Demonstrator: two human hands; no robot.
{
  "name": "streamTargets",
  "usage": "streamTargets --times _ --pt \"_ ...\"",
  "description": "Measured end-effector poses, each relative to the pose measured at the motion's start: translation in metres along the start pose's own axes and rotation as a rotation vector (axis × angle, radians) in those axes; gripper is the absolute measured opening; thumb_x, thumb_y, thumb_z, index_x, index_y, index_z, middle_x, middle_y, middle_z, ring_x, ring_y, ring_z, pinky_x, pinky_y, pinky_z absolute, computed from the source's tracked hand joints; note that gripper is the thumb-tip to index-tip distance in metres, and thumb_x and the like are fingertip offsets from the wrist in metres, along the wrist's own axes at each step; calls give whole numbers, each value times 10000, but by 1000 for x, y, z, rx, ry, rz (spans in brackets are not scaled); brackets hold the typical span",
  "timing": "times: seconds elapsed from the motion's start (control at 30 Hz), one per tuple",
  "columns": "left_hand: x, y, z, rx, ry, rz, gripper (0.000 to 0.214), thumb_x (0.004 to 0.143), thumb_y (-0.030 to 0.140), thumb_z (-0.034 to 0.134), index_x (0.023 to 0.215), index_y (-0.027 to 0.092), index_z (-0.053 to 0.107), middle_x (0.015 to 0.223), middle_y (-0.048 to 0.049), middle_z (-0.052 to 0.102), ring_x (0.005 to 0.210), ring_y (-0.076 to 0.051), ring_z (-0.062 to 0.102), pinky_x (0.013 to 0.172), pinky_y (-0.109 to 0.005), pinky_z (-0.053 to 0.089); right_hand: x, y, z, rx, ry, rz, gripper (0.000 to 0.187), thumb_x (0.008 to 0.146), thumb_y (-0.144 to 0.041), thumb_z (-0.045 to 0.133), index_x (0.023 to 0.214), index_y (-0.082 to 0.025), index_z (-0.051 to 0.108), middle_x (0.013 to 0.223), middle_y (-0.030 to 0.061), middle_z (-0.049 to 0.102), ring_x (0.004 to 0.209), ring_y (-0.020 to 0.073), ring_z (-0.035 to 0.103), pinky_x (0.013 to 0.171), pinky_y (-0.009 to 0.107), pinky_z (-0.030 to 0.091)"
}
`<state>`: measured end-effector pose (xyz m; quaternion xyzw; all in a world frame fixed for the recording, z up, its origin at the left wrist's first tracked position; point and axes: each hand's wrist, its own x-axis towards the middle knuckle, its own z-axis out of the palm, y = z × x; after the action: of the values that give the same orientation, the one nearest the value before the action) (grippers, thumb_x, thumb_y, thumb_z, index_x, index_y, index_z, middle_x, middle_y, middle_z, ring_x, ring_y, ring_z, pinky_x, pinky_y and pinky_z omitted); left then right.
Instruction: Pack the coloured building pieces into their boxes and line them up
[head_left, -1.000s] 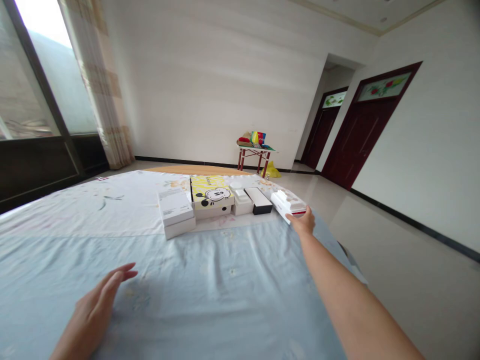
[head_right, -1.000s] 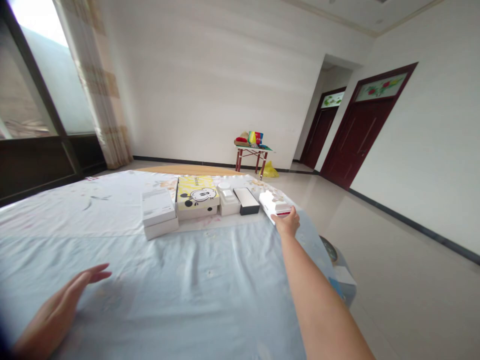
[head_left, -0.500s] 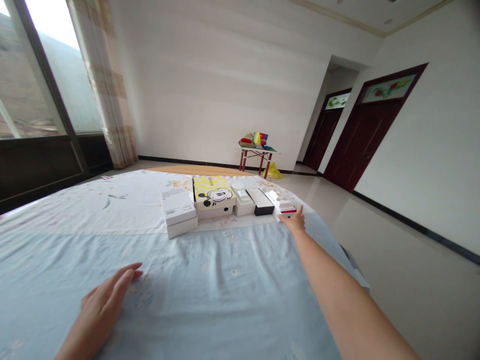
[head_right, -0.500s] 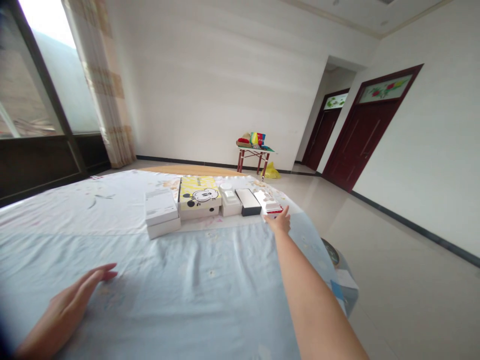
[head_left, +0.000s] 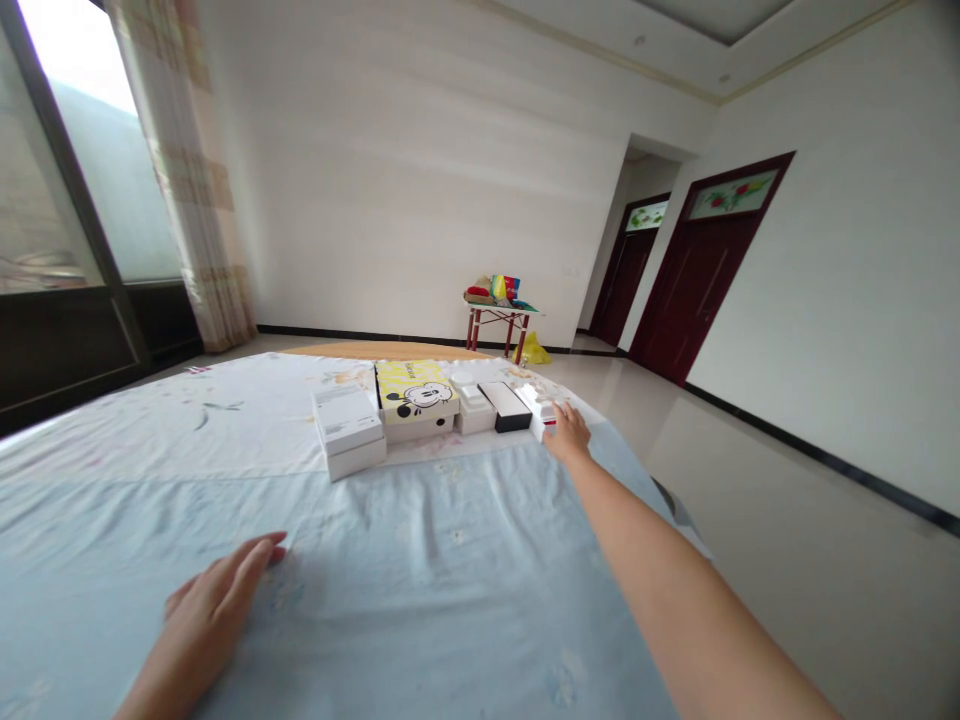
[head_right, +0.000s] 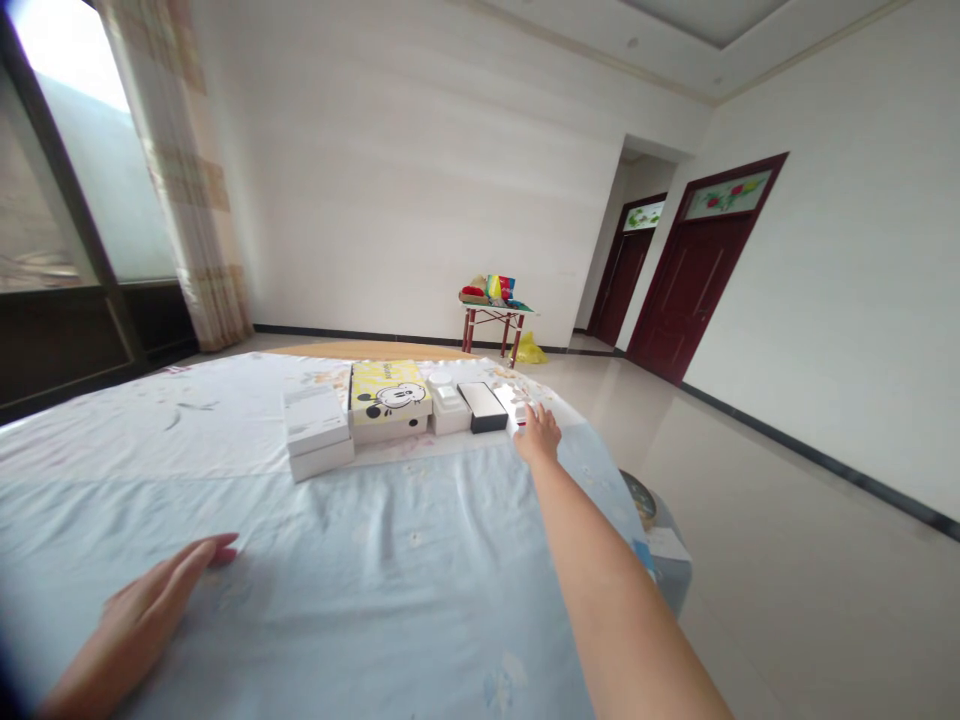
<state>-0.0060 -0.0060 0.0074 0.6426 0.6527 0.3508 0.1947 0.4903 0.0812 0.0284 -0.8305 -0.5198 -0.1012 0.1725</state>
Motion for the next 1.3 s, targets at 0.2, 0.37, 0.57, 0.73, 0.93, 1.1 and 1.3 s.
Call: streamTargets --times 0.2,0.37,0.57,0.73,0.93,1.1,1.3 --pt "2 0 1 -16 -1 -29 482 628 615 320 751 312 674 918 1 717 1037 -283 591 1012 -475 317 30 -11 -3 -102 -110 -115 651 750 -201 493 1367 -324 326 1493 2 203 1355 272 151 1037 461 232" --pt "6 -13 6 -25 3 -47 476 634 617 321 753 333 684 926 21 714 1054 -271 582 1028 -458 308 38 -8 -1 -126 -221 -128 632 768 -162 454 1362 -337 330 1483 6 236 1336 264 202 1028 510 213" --pt "9 -26 10 -1 9 -20 480 667 626 323 769 337 692 926 29 713 1045 -264 586 1034 -452 305 29 3 0 -97 -157 -152 588 788 -148 437 1338 -347 372 1460 -1 286 1289 249 276 1007 485 252" --pt "10 -30 11 40 14 16 500 696 614 304 797 317 693 939 21 713 1034 -261 594 1011 -455 337 31 -1 -4 -16 -149 -85 572 761 -160 482 1296 -357 430 1427 -13 336 1266 278 300 984 473 293" --pt "9 -36 11 163 -40 66 483 807 492 254 909 290 681 1017 32 695 1069 -209 578 1006 -402 353 49 -8 -6 62 -30 63 545 774 -369 522 1304 -311 411 1395 56 346 1250 282 326 940 441 358" --pt "9 -43 12 184 -34 88 461 840 463 258 934 295 677 1044 51 686 1073 -180 574 997 -357 366 59 -3 0 118 -96 200 600 769 -382 538 1336 -287 365 1316 106 426 1135 286 472 892 461 383" --pt "11 -49 15 162 -11 68 444 830 474 273 893 312 682 1002 65 697 1052 -181 585 993 -356 371 64 5 -3 111 -97 210 570 784 -389 493 1327 -261 377 1293 105 450 1129 288 482 890 464 383"
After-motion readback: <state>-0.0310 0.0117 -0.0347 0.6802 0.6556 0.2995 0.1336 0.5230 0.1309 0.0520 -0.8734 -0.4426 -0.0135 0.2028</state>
